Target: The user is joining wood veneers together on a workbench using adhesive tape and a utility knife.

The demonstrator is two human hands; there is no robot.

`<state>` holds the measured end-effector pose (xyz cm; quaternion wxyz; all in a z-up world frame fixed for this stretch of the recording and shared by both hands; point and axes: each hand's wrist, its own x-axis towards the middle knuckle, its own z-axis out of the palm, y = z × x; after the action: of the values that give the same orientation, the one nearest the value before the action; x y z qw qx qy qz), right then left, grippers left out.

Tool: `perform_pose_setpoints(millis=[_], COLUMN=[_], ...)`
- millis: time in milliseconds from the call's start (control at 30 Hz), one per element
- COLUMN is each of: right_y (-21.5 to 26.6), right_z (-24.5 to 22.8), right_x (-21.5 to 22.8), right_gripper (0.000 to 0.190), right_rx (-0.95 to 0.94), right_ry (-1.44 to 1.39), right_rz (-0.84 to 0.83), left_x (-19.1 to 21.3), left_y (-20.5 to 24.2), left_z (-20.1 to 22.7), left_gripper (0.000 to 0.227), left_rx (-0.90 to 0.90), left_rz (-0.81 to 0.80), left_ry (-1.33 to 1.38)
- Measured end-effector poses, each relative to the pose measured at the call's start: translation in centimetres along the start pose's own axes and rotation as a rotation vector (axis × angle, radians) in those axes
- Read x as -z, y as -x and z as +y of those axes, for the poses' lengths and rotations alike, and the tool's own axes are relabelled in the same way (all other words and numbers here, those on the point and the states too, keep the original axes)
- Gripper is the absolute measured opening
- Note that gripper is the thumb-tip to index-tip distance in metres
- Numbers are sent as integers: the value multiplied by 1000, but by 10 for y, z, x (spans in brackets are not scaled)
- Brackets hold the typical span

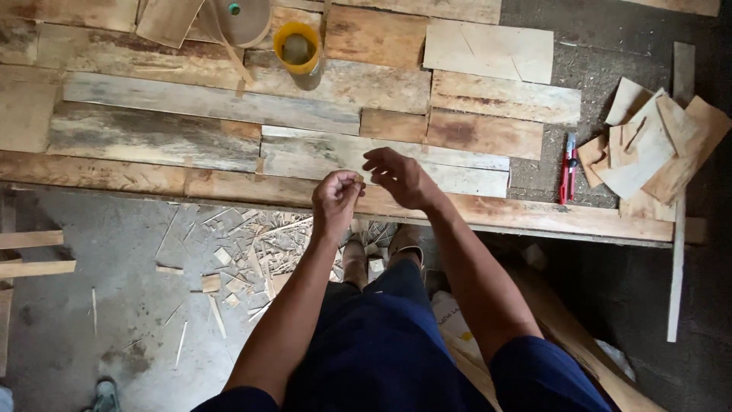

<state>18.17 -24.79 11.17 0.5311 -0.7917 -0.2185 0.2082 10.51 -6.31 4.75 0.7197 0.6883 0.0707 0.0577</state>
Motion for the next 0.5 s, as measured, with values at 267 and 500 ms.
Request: perform_pose_setpoints(millis=[267,500], right_y=[-5,-8], right_z=[-13,-30], right_x=[-7,-7], right_gripper=[36,33], right_rx=[27,-60], right_ry=[-40,95], right_rz=[29,139], left_x=[-12,-14], left_y=[-4,-7], left_z=[22,8], left_gripper=[50,48], left_rx=[121,109], left_rz=[53,66], left_ry=[-74,-37])
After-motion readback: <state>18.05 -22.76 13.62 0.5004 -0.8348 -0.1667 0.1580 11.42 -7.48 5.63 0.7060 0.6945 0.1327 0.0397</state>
